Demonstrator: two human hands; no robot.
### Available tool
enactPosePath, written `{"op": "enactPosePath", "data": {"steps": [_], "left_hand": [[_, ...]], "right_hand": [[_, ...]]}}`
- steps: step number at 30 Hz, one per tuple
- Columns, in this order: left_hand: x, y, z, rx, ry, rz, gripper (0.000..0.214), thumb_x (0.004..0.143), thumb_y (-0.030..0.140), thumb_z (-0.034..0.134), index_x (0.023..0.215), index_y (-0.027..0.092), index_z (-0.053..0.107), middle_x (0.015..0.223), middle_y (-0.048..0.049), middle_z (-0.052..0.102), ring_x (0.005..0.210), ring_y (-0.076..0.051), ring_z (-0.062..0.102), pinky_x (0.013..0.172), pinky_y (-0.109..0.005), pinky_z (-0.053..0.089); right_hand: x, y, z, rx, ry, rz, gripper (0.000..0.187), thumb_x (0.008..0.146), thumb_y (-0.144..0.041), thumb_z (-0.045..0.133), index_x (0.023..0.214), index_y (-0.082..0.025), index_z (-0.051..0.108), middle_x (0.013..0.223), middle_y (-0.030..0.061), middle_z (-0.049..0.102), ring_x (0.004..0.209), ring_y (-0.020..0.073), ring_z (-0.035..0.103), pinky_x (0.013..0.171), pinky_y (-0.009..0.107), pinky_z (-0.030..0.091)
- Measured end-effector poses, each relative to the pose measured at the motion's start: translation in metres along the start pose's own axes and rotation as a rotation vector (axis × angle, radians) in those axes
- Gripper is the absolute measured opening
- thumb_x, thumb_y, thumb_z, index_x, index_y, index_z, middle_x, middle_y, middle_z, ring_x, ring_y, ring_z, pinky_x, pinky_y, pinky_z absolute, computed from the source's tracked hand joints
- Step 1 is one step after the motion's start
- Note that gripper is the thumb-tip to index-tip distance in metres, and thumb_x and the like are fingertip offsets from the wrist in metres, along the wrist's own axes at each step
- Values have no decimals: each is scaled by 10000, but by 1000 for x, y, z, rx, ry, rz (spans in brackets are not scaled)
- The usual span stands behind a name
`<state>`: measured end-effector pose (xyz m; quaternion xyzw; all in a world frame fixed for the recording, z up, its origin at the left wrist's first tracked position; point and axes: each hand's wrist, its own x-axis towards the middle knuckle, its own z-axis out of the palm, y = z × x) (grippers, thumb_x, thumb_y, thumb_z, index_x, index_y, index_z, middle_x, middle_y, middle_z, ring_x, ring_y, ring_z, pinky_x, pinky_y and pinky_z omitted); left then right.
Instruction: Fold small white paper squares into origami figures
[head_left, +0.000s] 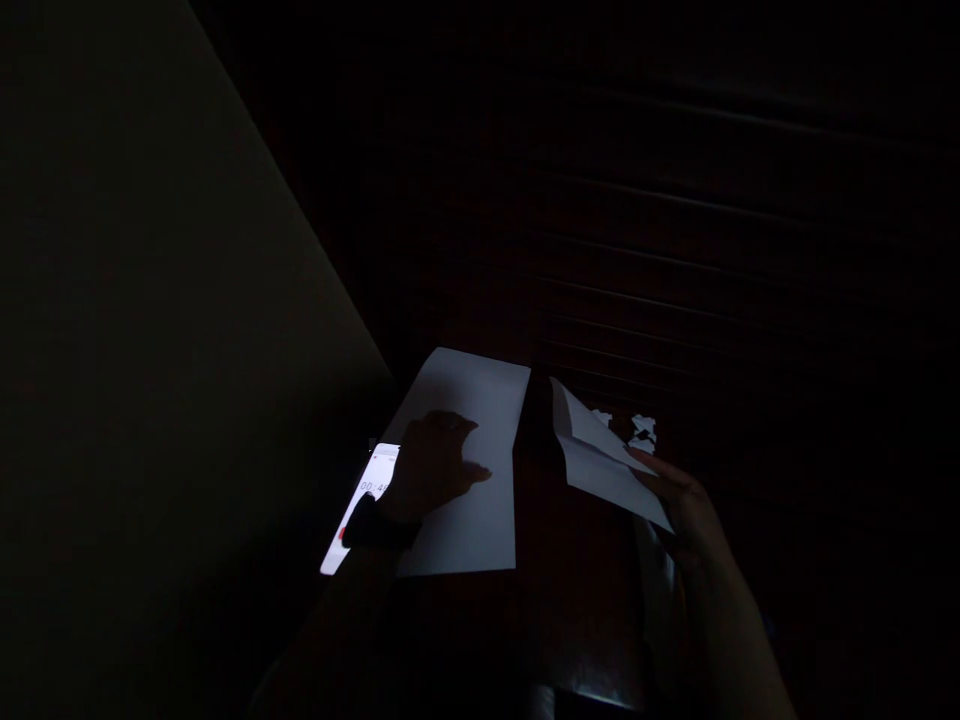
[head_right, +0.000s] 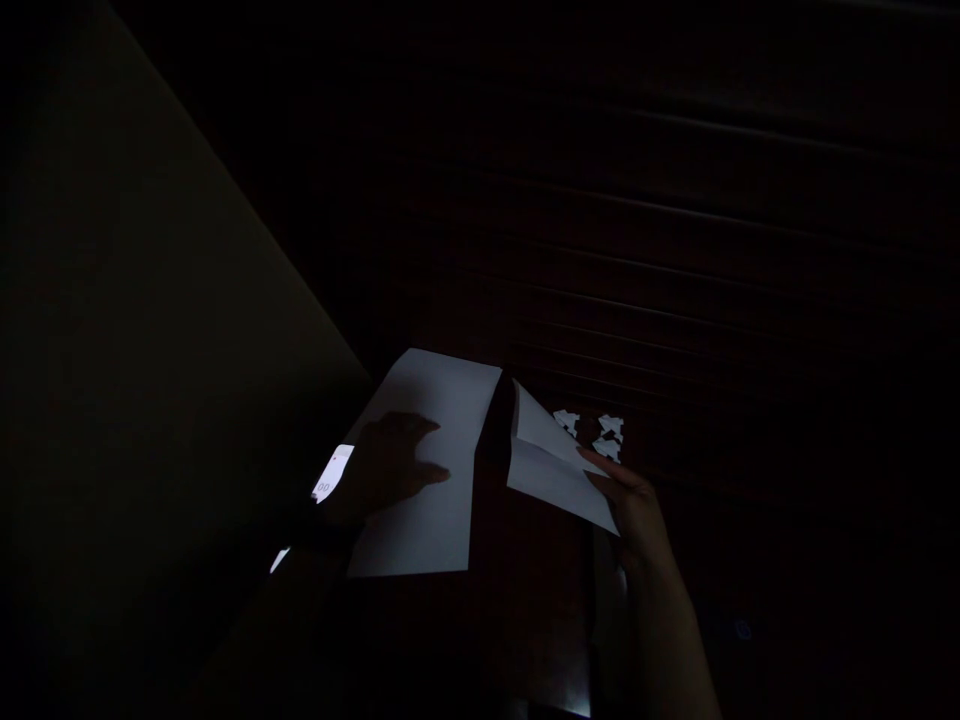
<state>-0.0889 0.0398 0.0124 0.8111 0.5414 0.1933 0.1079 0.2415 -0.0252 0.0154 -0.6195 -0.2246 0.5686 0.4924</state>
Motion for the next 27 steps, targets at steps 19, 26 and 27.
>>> {"op": "enactPosePath", "data": {"steps": [19, 26, 27], "left_hand": [[-95, 104, 39, 201, 67, -124, 631, 860, 486, 459, 1423, 243, 310, 1516, -111, 187, 1374, -391, 110, 1061, -631, 143], [-71, 91, 37, 217, 78, -64, 578, 887, 457, 429, 1404, 213, 344, 1492, -124, 258, 1373, -364, 156, 1069, -607, 160], [-66, 90, 38, 219, 79, -60, 568, 889, 462, 422, 1394, 210, 359, 1485, -125, 276, 1370, -361, 169, 1069, -604, 163]], "right_hand": [[-12, -5, 1, -48, -57, 21, 456, 606, -283, 767, 1049, -198, 702, 839, 46, 732, 659, 209, 637, 569, 299, 464], [-14, -6, -2, -23, -84, -16, 462, 613, -282, 759, 1062, -197, 696, 921, 58, 727, 700, 220, 653, 597, 304, 474], [-14, -5, -3, -27, -88, -11, 469, 615, -285, 757, 1071, -199, 691, 927, 58, 726, 699, 221, 654, 594, 303, 473]]}}
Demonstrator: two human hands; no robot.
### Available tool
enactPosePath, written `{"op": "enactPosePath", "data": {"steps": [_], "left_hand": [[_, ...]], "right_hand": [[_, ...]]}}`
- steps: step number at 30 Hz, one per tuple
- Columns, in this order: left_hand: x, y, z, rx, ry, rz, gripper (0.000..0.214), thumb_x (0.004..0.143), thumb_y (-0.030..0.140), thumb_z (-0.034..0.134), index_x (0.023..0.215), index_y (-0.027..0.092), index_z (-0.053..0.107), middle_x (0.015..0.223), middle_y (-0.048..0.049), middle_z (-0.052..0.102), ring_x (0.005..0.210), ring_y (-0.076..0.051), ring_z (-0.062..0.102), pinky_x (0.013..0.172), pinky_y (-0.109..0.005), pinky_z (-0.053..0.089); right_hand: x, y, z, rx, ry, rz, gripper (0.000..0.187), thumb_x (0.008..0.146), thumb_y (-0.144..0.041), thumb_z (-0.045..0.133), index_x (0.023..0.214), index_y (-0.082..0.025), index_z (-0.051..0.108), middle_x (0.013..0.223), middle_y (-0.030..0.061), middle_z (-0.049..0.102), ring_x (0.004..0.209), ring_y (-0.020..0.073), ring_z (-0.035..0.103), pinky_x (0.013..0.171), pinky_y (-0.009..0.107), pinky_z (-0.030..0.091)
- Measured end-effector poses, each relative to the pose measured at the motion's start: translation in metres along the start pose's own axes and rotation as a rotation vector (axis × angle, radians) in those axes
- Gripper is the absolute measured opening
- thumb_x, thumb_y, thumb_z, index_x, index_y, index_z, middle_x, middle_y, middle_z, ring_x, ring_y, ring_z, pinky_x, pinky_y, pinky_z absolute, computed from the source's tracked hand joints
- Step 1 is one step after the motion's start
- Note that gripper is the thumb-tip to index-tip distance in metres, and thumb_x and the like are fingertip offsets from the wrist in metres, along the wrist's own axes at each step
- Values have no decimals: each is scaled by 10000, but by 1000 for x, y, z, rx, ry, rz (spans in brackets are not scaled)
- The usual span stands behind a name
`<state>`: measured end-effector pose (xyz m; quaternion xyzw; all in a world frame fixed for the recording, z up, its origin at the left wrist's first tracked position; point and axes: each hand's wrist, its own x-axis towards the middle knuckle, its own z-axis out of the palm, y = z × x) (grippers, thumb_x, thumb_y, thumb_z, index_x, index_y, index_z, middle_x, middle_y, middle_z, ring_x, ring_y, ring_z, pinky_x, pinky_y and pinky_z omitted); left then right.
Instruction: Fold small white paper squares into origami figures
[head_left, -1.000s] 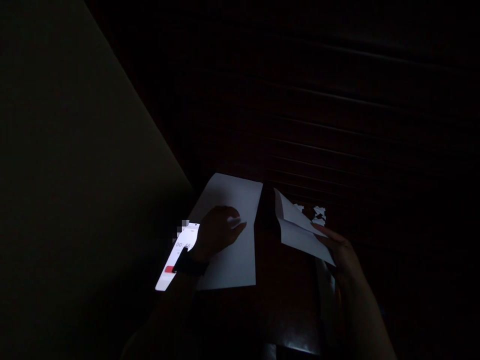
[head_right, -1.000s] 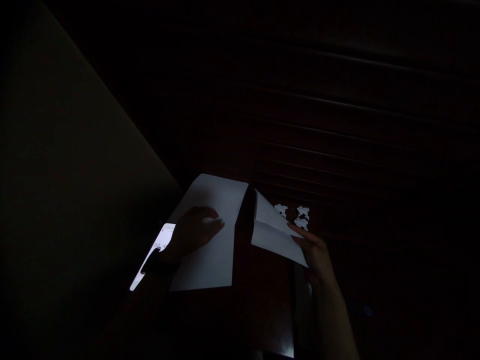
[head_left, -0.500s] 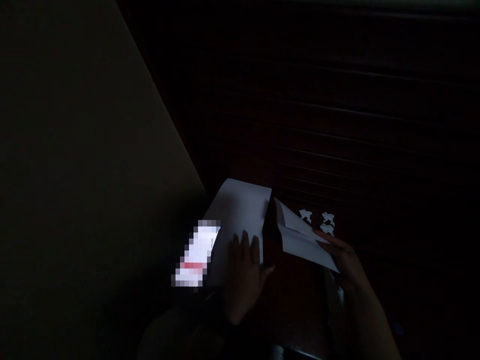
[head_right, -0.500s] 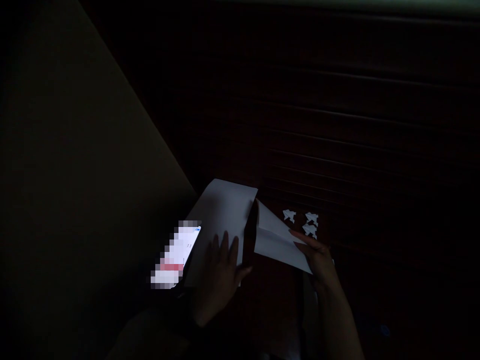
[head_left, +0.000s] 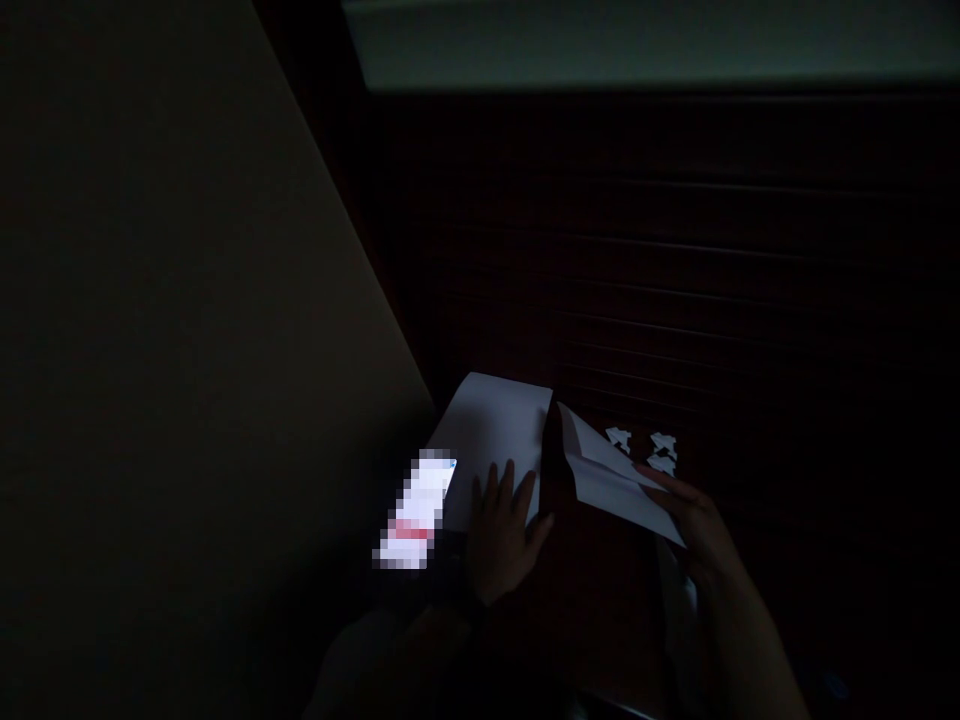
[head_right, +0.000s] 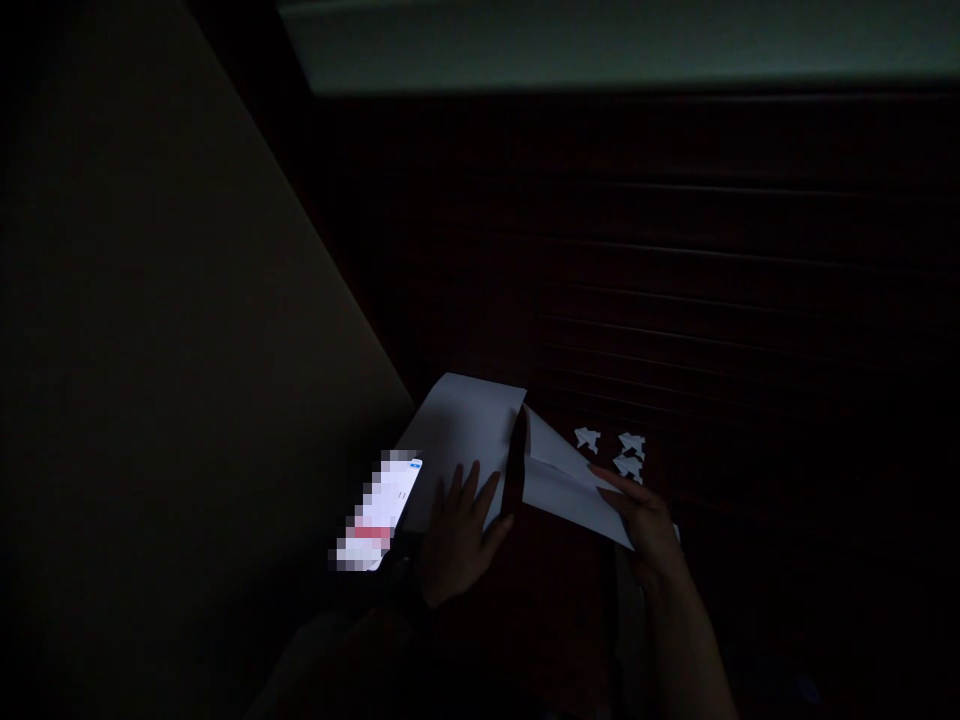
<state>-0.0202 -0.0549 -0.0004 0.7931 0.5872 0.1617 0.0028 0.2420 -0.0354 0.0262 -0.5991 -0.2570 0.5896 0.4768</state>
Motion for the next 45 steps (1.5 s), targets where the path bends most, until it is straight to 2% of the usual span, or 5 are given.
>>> {"op": "enactPosePath", "data": {"steps": [10, 17, 22, 31, 45], "left_hand": [[32, -28, 10, -99, 46, 37, 452, 898, 421, 440, 1294, 206, 486, 1406, -123, 417, 1341, -334, 272, 1072, -579, 190], [69, -29, 0, -852, 132, -173, 393, 930, 379, 381, 1246, 195, 525, 1255, -89, 573, 1151, -228, 532, 964, -391, 434], [72, -36, -14, -1193, -226, -309, 362, 799, 426, 595, 1016, 142, 653, 818, -60, 702, 623, -183, 666, 531, -257, 518], [68, -51, -9, -1369, -596, -188, 303, 791, 401, 613, 866, 113, 674, 732, -74, 696, 544, -148, 650, 496, -240, 536], [79, -47, -13, -1455, -672, -230, 329, 770, 346, 652, 1004, 115, 635, 828, -97, 705, 675, -205, 689, 620, -324, 575]], "right_hand": [[0, 0, -2, 34, -4, 14, 484, 618, -290, 766, 1084, -190, 682, 954, 66, 717, 731, 223, 653, 604, 291, 480], [-5, -2, 3, 16, -101, 95, 485, 657, -338, 769, 1113, -220, 656, 812, 29, 717, 582, 161, 618, 503, 245, 438], [-10, -4, -2, -74, -263, 119, 452, 700, -356, 737, 1112, -193, 650, 835, 62, 716, 589, 193, 639, 516, 278, 451], [-15, -12, -12, -127, -247, 105, 477, 700, -334, 743, 1154, -243, 629, 951, 65, 713, 683, 222, 662, 587, 318, 485], [-12, -4, -20, -151, -227, 74, 440, 673, -306, 758, 1095, -218, 670, 801, 38, 717, 598, 170, 624, 546, 271, 440]]}}
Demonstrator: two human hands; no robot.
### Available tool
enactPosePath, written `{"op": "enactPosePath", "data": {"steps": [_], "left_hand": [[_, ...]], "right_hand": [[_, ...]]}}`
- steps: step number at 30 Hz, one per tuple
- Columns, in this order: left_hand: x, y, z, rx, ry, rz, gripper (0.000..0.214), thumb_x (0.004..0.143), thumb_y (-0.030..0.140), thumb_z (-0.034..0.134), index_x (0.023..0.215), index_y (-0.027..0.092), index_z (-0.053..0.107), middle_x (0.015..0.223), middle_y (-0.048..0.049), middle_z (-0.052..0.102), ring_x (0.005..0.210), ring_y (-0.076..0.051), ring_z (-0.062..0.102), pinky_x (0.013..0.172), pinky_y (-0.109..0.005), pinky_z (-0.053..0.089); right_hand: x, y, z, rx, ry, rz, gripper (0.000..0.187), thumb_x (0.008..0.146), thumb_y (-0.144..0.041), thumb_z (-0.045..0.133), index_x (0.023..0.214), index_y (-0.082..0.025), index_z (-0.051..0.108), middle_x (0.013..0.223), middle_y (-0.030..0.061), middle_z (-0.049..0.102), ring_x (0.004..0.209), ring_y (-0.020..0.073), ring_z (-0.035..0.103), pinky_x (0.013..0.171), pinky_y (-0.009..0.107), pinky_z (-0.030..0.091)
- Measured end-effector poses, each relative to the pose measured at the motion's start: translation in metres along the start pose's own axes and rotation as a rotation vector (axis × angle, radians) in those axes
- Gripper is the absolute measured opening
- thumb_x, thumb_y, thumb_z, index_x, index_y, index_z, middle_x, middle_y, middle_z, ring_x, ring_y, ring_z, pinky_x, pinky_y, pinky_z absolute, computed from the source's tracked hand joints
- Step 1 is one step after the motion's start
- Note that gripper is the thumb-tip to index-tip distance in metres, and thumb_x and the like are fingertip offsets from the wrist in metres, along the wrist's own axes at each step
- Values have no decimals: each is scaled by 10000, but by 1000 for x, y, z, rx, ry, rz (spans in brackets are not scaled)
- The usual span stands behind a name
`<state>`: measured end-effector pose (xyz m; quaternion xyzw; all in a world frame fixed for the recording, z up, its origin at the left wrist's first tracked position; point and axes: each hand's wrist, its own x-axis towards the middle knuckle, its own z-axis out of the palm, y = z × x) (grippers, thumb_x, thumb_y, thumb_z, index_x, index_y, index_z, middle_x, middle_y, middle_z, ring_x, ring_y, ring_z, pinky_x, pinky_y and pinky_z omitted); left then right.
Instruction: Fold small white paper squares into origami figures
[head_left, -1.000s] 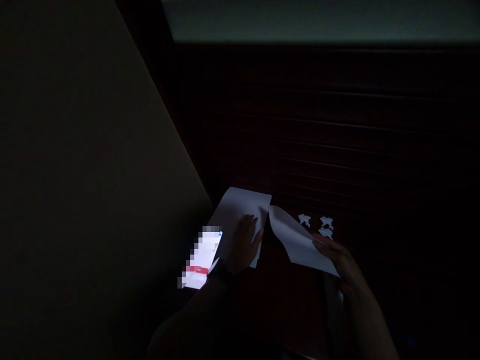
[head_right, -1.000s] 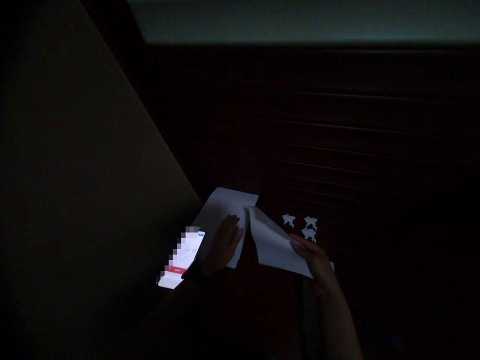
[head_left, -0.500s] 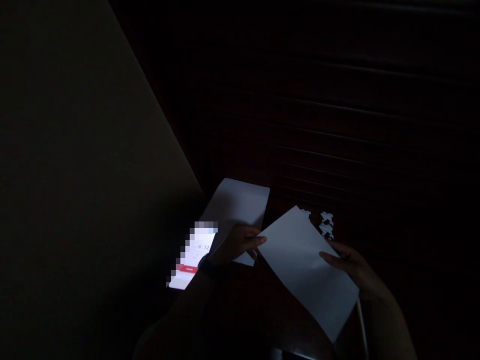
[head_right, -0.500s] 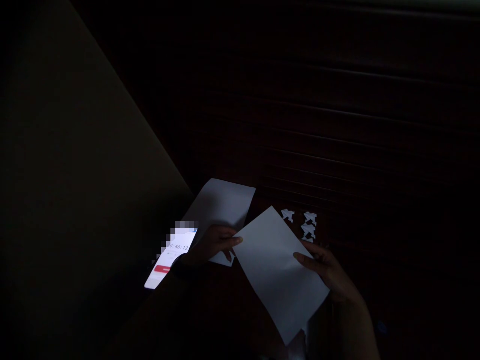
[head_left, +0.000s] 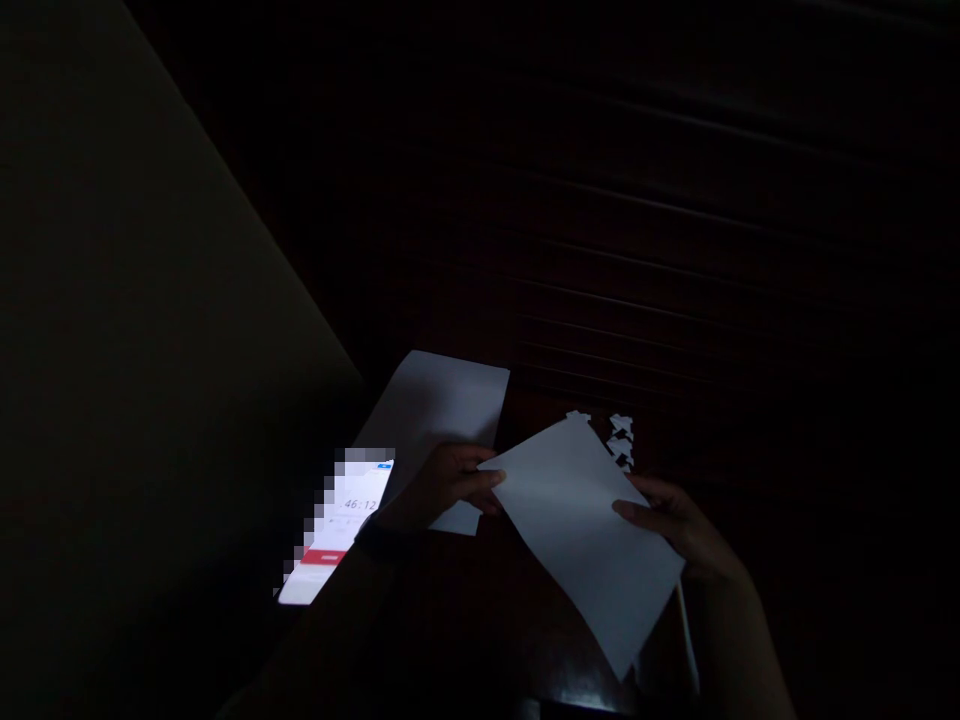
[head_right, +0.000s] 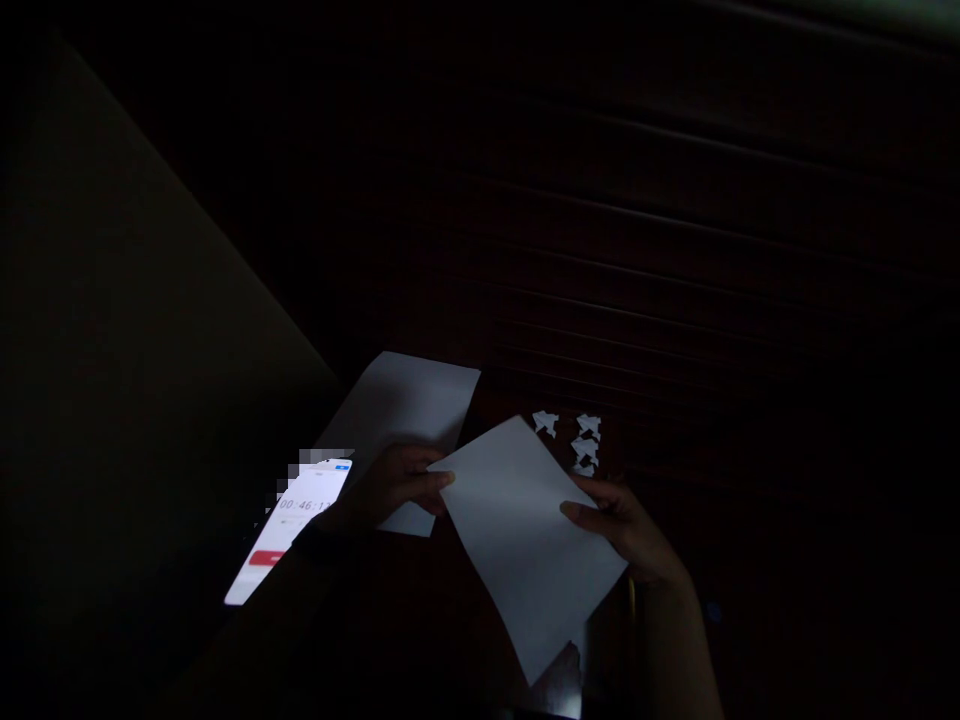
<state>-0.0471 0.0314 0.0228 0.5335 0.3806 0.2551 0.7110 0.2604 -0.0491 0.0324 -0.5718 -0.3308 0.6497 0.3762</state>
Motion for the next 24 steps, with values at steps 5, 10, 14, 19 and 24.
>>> {"op": "enactPosePath", "data": {"steps": [5, 10, 14, 19, 24], "left_hand": [[5, -4, 0, -117, 96, 23, 347, 781, 325, 649, 1080, 157, 599, 750, -56, 680, 627, -168, 667, 585, -284, 554], [15, -8, 10, -437, 244, 88, 361, 848, 422, 546, 1128, 236, 414, 938, -80, 659, 760, -219, 680, 686, -420, 553], [16, -8, 18, -462, 235, 118, 274, 856, 437, 527, 998, 222, 437, 958, -60, 619, 768, -176, 653, 669, -351, 538], [15, -17, 15, -192, 275, 98, 264, 798, 407, 607, 757, 162, 519, 683, 16, 530, 581, -87, 540, 510, -191, 431], [19, -24, 8, -9, 430, 150, 278, 720, 378, 690, 683, 152, 533, 593, 48, 486, 505, -67, 462, 446, -177, 345]], "right_hand": [[1, 6, -11, -91, 52, -26, 202, 617, -287, 768, 798, -198, 769, 691, 40, 709, 526, 125, 550, 498, 241, 369], [10, 6, -5, -72, 161, -84, 234, 647, -295, 722, 859, -205, 765, 632, 23, 686, 484, 113, 494, 465, 237, 328], [22, 10, 17, -124, 222, -156, 255, 689, -289, 691, 926, -214, 749, 708, 11, 703, 541, 125, 517, 492, 238, 357], [22, 8, 43, -318, 92, -232, 236, 769, -329, 632, 968, -252, 734, 848, 15, 732, 712, 189, 620, 628, 292, 468], [5, -5, 43, -185, -299, -188, 528, 674, -270, 754, 1181, -281, 609, 1274, 45, 575, 1136, 270, 539, 938, 413, 424]]}}
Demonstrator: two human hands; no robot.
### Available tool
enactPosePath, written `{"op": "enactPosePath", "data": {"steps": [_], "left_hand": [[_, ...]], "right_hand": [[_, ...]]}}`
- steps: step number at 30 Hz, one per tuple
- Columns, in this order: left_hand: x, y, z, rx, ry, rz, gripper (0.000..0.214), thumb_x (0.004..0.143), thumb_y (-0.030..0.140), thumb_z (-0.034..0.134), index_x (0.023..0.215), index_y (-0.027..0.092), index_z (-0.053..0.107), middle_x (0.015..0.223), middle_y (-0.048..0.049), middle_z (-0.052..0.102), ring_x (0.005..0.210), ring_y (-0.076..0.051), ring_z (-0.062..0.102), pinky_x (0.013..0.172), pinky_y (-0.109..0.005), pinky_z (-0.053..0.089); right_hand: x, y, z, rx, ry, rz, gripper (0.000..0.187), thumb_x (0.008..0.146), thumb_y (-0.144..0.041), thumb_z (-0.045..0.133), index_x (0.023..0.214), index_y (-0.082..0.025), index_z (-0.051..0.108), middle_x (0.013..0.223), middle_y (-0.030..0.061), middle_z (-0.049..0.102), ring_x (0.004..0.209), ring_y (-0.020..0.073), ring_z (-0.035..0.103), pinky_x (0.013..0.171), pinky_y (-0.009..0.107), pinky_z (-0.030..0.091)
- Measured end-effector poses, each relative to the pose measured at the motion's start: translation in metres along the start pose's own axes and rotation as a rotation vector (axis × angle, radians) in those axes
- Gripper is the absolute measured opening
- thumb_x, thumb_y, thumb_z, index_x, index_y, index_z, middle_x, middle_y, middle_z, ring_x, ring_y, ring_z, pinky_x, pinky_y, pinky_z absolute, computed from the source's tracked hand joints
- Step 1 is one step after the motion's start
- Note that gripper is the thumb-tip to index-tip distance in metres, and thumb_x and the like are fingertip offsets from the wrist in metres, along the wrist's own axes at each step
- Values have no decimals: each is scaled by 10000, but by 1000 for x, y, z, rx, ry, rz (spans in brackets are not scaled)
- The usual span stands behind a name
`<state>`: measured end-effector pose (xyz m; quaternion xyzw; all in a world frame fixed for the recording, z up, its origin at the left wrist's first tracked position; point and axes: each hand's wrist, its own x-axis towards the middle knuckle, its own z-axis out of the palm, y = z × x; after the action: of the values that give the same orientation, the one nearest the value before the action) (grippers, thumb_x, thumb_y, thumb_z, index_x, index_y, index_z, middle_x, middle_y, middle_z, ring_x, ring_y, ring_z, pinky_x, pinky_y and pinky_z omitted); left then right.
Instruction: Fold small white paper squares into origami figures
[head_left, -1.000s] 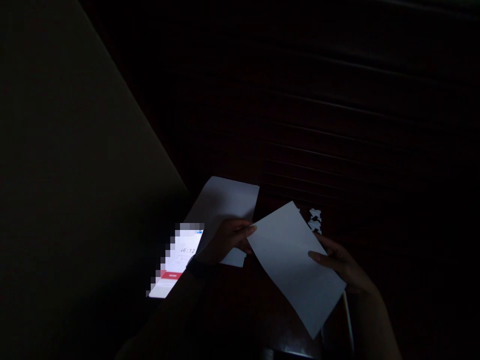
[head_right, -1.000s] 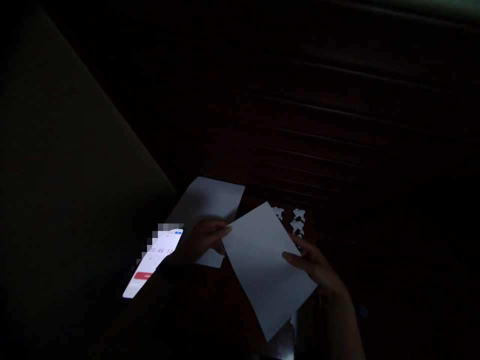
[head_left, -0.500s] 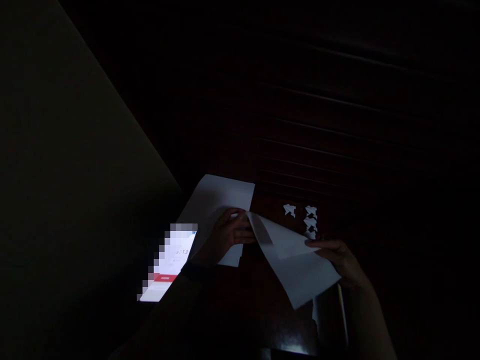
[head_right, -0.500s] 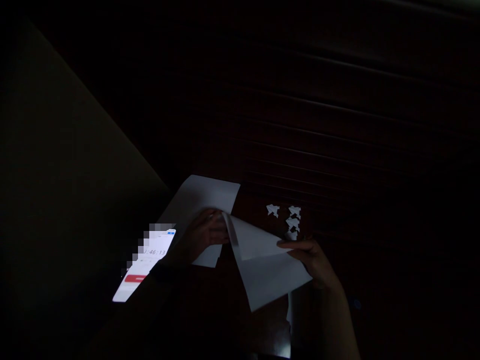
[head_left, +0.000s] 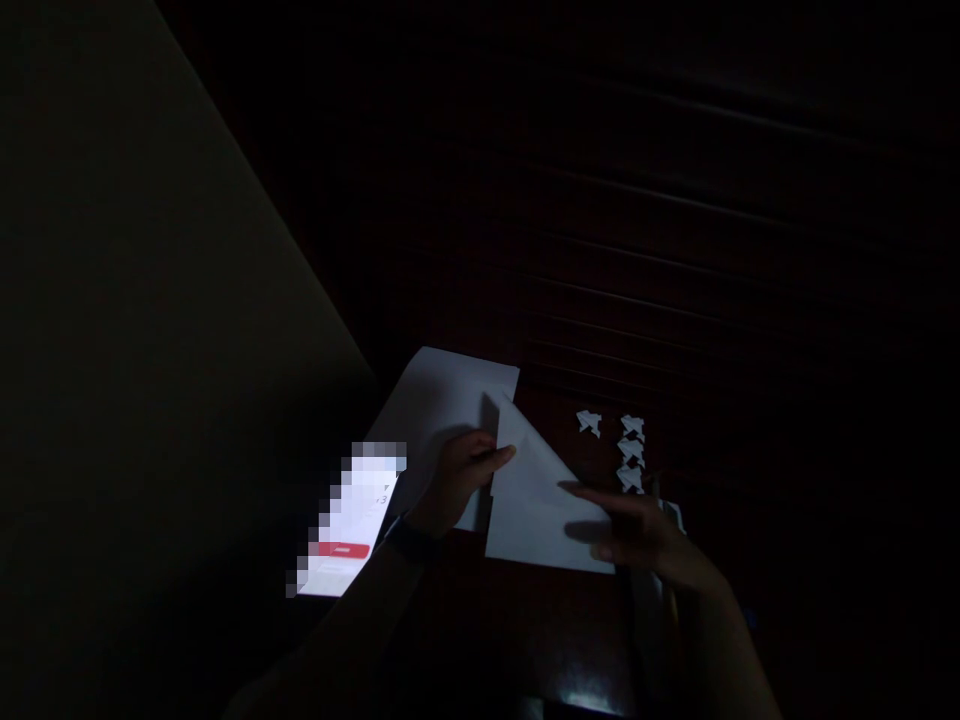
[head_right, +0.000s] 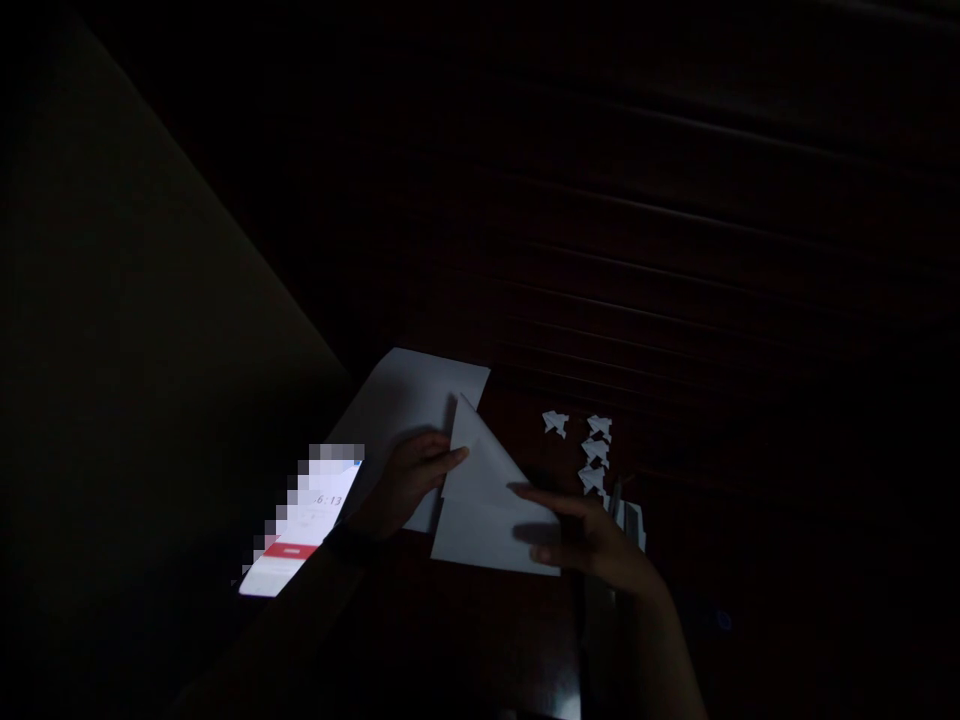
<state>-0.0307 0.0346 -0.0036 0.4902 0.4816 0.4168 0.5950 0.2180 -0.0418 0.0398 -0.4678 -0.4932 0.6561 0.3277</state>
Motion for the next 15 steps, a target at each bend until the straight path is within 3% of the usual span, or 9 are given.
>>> {"op": "enactPosePath", "data": {"steps": [2, 5, 10, 15], "left_hand": [[0, 1, 2, 6, 12, 10, 256, 687, 353, 721, 731, 153, 568, 655, 29, 557, 565, -90, 525, 493, -190, 391], [-4, 0, 11, 9, -61, 11, 287, 644, 319, 759, 831, 156, 616, 751, -9, 638, 670, -136, 603, 582, -222, 456], [-15, -11, 33, 44, -242, -1, 549, 665, 331, 750, 1166, 182, 580, 725, -5, 667, 658, -149, 624, 588, -235, 475], [-21, -26, 48, 80, -179, 28, 403, 728, 335, 697, 1089, 163, 651, 863, -60, 717, 771, -190, 659, 671, -271, 512]], "right_hand": [[-1, -2, 1, 150, -7, -16, 696, 665, -273, 767, 1300, -302, 484, 1346, 61, 507, 1190, 274, 495, 954, 439, 410], [9, 2, 13, 264, 156, -37, 686, 731, -335, 718, 1345, -311, 412, 1283, 80, 561, 1167, 258, 518, 939, 433, 418], [36, 17, 43, 349, 443, -20, 595, 663, -368, 766, 1203, -258, 542, 1016, 62, 691, 940, 251, 639, 793, 379, 491], [43, 30, 50, 395, 578, -72, 506, 608, -311, 803, 1066, -242, 599, 889, 31, 713, 771, 219, 661, 685, 341, 509]]}}
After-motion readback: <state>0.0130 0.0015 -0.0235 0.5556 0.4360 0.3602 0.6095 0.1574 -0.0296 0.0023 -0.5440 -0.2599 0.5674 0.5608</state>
